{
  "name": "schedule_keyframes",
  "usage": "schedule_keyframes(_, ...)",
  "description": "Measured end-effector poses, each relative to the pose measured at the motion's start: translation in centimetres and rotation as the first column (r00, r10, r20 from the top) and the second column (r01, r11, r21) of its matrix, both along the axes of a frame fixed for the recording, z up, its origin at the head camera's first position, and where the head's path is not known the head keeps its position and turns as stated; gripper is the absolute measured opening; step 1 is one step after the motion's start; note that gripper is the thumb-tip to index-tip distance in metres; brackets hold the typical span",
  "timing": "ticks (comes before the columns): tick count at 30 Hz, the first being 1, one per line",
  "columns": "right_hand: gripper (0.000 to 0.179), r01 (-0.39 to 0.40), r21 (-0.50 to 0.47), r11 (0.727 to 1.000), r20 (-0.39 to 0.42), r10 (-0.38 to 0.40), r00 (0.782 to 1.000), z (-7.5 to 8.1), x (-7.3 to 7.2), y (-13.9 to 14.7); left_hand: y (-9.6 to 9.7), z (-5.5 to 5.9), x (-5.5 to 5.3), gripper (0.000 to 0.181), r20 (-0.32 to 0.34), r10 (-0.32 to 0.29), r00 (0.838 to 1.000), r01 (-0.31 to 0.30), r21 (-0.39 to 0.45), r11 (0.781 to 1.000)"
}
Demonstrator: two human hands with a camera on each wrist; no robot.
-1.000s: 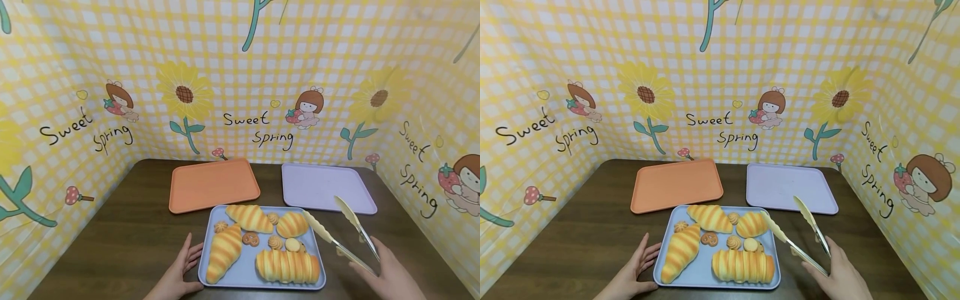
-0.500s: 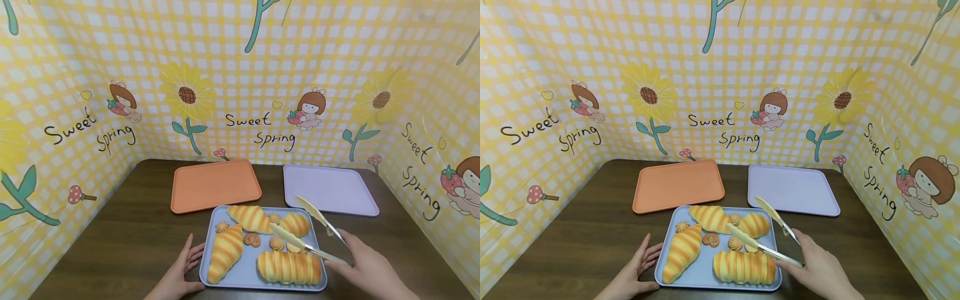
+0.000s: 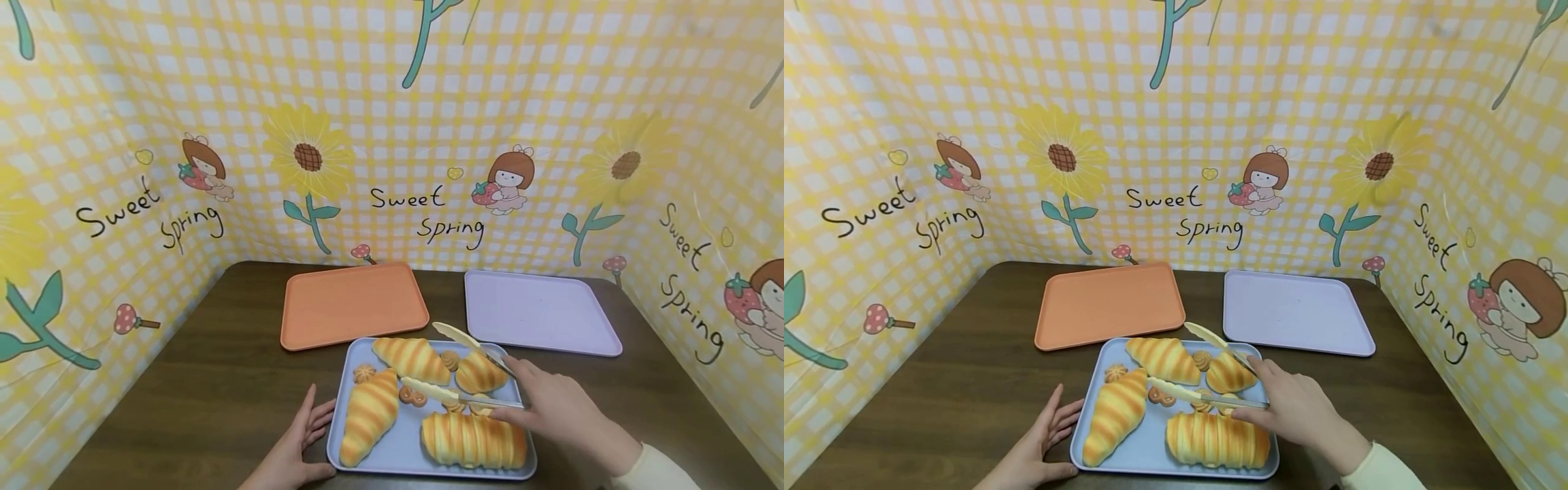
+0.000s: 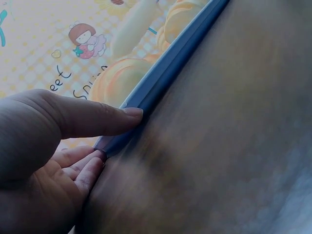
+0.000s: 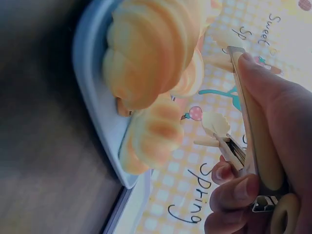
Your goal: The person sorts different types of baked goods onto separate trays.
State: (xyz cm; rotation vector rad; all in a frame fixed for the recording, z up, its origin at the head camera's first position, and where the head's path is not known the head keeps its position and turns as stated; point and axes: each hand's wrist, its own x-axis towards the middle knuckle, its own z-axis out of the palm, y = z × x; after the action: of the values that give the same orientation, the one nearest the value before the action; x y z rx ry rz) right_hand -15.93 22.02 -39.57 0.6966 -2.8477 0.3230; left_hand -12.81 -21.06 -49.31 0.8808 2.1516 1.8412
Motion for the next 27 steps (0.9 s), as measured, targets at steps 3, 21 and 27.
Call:
schedule_keyframes(3, 0.087, -0.013, 0.024, 1.0, 0.061, 0.011, 0.998, 0.3, -1.2, -0.5, 0.0, 0.1, 0.0, 0.124, 0.021, 0.005, 1.0, -0.005, -0.004, 1.0)
schedule_keyframes(21, 0.077, -0.093, 0.09, 0.992, 0.08, 0.086, 0.993, 0.0, -4.4, -1.1, -0.1, -0.2, -0.2, 0.124, -0.028, -0.002, 1.0, 0.002, -0.014, 1.0)
schedule_keyframes(27, 0.072, -0.12, 0.116, 0.986, 0.08, 0.111, 0.991, 0.9, -4.4, -1.4, -0.1, -0.3, -0.2, 0.124, -0.02, -0.007, 1.0, 0.007, -0.011, 1.0)
